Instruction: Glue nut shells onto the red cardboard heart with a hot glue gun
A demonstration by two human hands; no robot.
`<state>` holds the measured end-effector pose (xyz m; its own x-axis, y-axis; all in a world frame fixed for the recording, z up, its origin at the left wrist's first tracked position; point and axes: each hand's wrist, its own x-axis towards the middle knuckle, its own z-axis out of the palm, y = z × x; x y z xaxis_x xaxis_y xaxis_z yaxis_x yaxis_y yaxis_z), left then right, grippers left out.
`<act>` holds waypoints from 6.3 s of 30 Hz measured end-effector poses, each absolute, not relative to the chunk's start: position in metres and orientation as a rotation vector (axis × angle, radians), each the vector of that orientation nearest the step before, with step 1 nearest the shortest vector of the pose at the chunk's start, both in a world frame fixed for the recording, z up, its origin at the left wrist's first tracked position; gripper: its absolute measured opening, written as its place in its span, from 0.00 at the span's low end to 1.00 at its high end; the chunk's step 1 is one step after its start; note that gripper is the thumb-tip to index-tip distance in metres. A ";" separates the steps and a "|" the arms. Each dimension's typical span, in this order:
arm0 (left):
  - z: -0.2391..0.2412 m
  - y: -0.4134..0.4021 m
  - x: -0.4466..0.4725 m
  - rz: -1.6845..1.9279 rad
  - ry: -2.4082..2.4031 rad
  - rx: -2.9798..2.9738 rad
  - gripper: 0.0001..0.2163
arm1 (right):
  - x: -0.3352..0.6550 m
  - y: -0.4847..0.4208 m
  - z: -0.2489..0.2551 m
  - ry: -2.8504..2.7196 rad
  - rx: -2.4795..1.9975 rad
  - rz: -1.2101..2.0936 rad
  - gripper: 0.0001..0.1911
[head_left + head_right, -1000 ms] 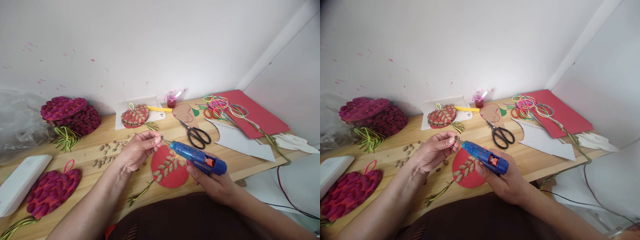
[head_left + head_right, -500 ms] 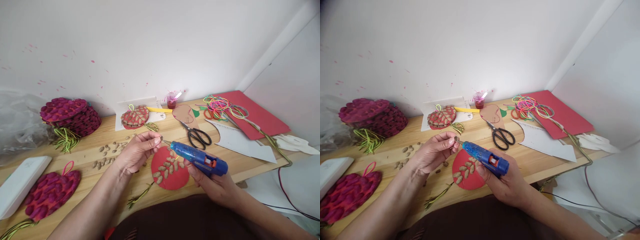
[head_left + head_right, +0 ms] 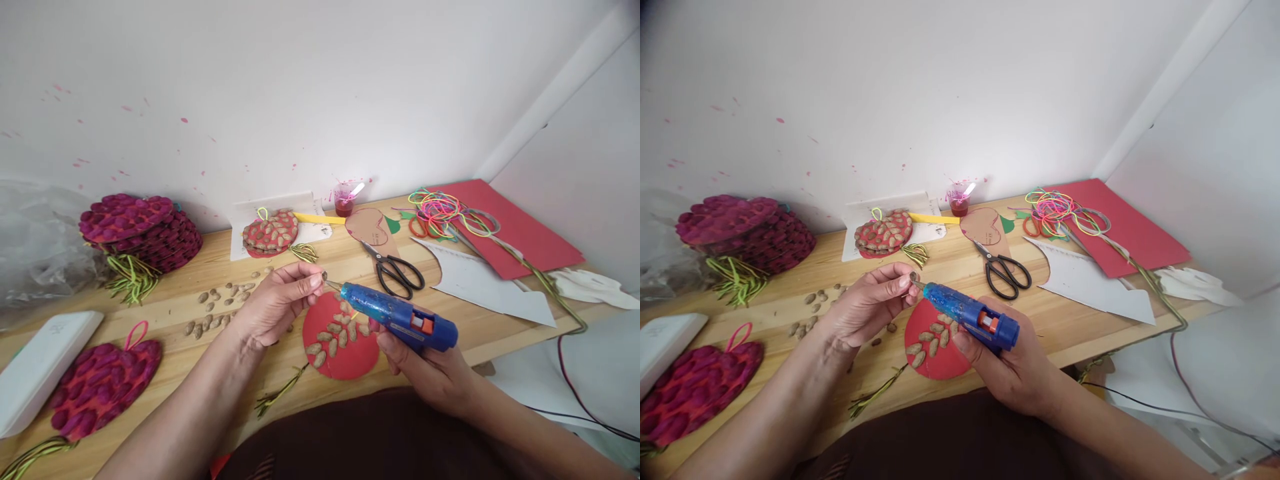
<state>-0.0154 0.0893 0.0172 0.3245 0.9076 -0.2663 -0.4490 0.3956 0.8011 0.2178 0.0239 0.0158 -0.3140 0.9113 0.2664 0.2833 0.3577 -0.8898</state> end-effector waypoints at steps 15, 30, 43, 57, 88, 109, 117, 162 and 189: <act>0.018 0.089 -0.015 0.985 0.803 0.684 0.11 | 0.216 0.023 0.018 -1.814 -1.063 0.984 0.13; 0.016 0.089 -0.016 0.981 0.796 0.702 0.11 | 0.218 0.025 0.016 -1.843 -1.021 0.971 0.11; 0.015 0.090 -0.017 0.985 0.789 0.721 0.10 | 0.222 0.027 0.009 -1.838 -1.055 0.956 0.10; 0.011 0.095 -0.022 1.005 0.928 0.806 0.12 | 0.222 0.038 -0.002 -1.280 -1.213 1.505 0.19; -0.002 0.088 -0.003 0.624 1.528 2.149 0.05 | 0.218 0.050 -0.018 -1.198 -1.174 1.572 0.17; 0.006 0.102 -0.025 0.722 1.542 1.606 0.07 | 0.222 0.048 -0.018 -1.113 -1.267 1.563 0.18; 0.010 0.105 -0.028 0.771 1.164 0.942 0.16 | 0.220 0.048 -0.016 -1.120 -1.258 1.528 0.21; -0.011 0.085 0.002 0.597 1.560 2.379 0.07 | 0.227 0.046 -0.026 -1.348 -1.254 1.527 0.12; -0.012 0.084 0.006 0.537 1.608 2.422 0.07 | 0.229 0.047 -0.028 -1.423 -1.299 1.465 0.09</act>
<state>0.0065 0.0842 -0.0122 0.3482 0.9170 0.1948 0.8502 -0.3964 0.3465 0.2289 0.0466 -0.0282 -0.2466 0.9522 -0.1802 0.1526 -0.1454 -0.9775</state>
